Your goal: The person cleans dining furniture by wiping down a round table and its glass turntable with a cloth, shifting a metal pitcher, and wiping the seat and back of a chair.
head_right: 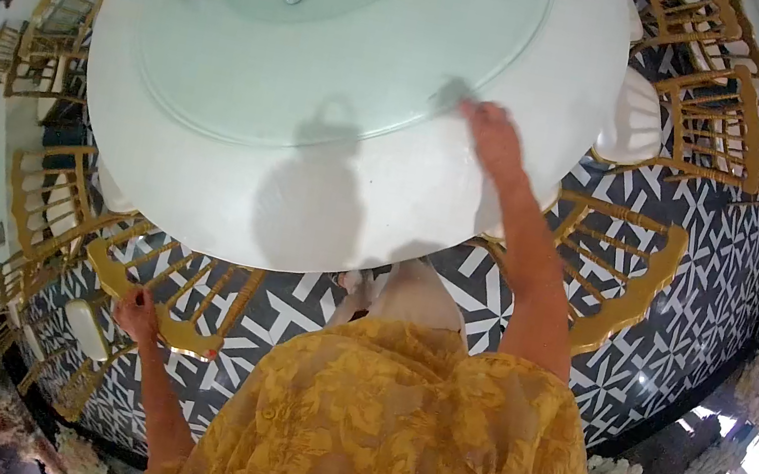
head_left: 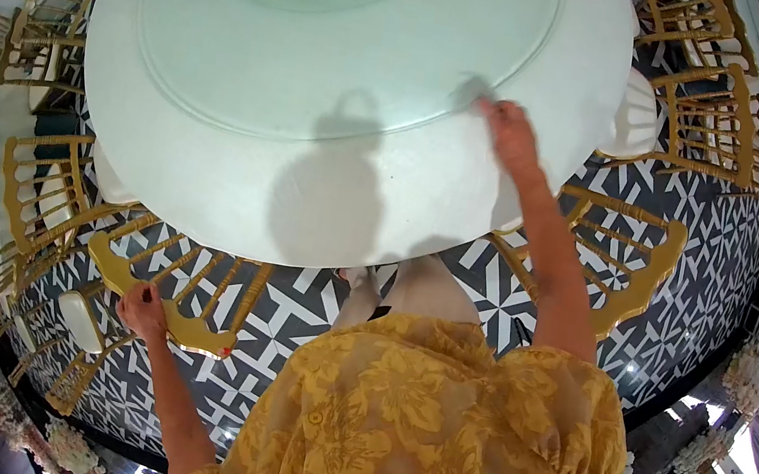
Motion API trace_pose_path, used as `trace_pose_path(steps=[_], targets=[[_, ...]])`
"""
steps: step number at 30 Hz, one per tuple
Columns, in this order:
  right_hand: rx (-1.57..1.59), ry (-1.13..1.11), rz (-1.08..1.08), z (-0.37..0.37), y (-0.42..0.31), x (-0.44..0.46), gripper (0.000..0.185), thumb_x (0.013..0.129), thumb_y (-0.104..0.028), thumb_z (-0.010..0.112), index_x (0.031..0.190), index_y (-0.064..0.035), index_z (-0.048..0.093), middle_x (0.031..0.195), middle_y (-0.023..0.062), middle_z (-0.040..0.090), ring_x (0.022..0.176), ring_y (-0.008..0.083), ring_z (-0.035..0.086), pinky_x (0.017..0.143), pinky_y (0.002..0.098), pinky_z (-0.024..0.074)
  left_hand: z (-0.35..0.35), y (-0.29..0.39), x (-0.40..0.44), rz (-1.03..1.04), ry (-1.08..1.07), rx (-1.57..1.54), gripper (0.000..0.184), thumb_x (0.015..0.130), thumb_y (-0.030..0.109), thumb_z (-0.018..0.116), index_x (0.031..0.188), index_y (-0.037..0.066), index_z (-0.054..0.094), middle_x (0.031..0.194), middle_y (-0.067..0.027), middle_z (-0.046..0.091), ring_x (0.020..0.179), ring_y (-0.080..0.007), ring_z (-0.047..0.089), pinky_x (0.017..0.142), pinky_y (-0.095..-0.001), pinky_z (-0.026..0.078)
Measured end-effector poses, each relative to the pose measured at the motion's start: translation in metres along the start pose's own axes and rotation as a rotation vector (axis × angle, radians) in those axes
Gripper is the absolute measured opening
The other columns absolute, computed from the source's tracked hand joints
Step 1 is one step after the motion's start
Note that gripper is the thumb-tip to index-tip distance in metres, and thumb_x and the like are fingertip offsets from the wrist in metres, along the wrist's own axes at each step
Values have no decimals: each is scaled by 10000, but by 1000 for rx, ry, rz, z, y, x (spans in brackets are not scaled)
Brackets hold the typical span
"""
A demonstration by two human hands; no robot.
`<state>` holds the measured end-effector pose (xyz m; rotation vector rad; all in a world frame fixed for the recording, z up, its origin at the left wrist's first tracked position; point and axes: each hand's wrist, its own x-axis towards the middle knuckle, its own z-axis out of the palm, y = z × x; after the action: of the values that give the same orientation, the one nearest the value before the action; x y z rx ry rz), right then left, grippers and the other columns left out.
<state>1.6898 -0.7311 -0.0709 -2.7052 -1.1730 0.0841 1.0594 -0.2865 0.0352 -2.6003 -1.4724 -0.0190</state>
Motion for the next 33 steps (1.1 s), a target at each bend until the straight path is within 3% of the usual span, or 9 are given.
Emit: trace_pose_path(steps=[5, 7, 10, 13, 16, 19, 25, 29, 33], targets=[[-365, -190, 513, 33, 218, -14, 420, 948, -160, 486, 1347, -32, 511, 1278, 181, 595, 1096, 322, 635, 852, 431, 555, -8, 6, 1, 3, -19, 5, 87, 832, 209, 729, 805, 139, 685, 813, -13, 685, 833, -216, 638, 933, -378, 401], [-280, -226, 1003, -32, 196, -35, 433, 923, -181, 526, 1327, -23, 513, 1242, 175, 595, 1089, 336, 634, 858, 431, 552, 3, 2, 0, 90, 164, -45, 82, 826, 201, 737, 820, 137, 686, 818, -15, 686, 844, -220, 641, 927, -385, 405], [-191, 174, 1056, -49, 175, -75, 430, 920, -169, 537, 1323, -21, 507, 1176, 172, 589, 1111, 361, 607, 877, 457, 540, 2, -2, -3, 8, 16, -28, 74, 827, 197, 735, 828, 139, 689, 823, -13, 688, 835, -224, 643, 936, -394, 408], [-59, 306, 451, -11, 147, -100, 462, 881, -49, 545, 1339, 3, 524, 1307, 235, 531, 1161, 419, 556, 928, 527, 500, -3, 2, -1, 24, 5, 18, 90, 844, 215, 719, 819, 138, 679, 795, -14, 671, 784, -222, 626, 924, -391, 399], [-19, 424, 200, 71, 30, -108, 491, 850, -12, 518, 1336, -87, 530, 1133, 151, 607, 898, 352, 644, 725, 434, 569, -24, 17, 4, 27, -40, -68, 139, 873, 235, 694, 798, 124, 658, 756, -15, 650, 754, -220, 606, 885, -360, 377], [186, -81, -171, 13, -97, -102, 433, 814, 5, 575, 1229, -115, 610, 1159, 123, 628, 1002, 318, 642, 782, 443, 563, -16, 15, 1, 25, -8, -44, 125, 867, 223, 692, 800, 120, 665, 739, -10, 649, 745, -222, 609, 880, -364, 381], [23, 311, 271, 20, 62, -120, 301, 894, -65, 585, 1190, -100, 619, 1020, 135, 632, 872, 345, 652, 737, 442, 565, -4, -4, 2, 0, -79, -20, 113, 876, 233, 697, 863, 122, 716, 787, -26, 688, 753, -216, 635, 843, -382, 425], [-269, -91, 911, -37, 188, -159, 268, 927, -209, 569, 1033, -9, 714, 1039, 223, 700, 954, 399, 697, 837, 482, 569, 5, -10, 5, 41, -75, 73, 145, 890, 245, 702, 874, 103, 722, 785, -46, 686, 755, -216, 636, 789, -395, 463], [-264, 114, 718, -12, 204, -117, 300, 927, -200, 565, 1152, -21, 648, 1100, 192, 659, 1015, 361, 638, 879, 472, 520, 0, -16, -16, -105, -70, -338, 165, 932, 200, 644, 844, 72, 698, 805, -104, 659, 751, -215, 617, 700, -366, 525]])
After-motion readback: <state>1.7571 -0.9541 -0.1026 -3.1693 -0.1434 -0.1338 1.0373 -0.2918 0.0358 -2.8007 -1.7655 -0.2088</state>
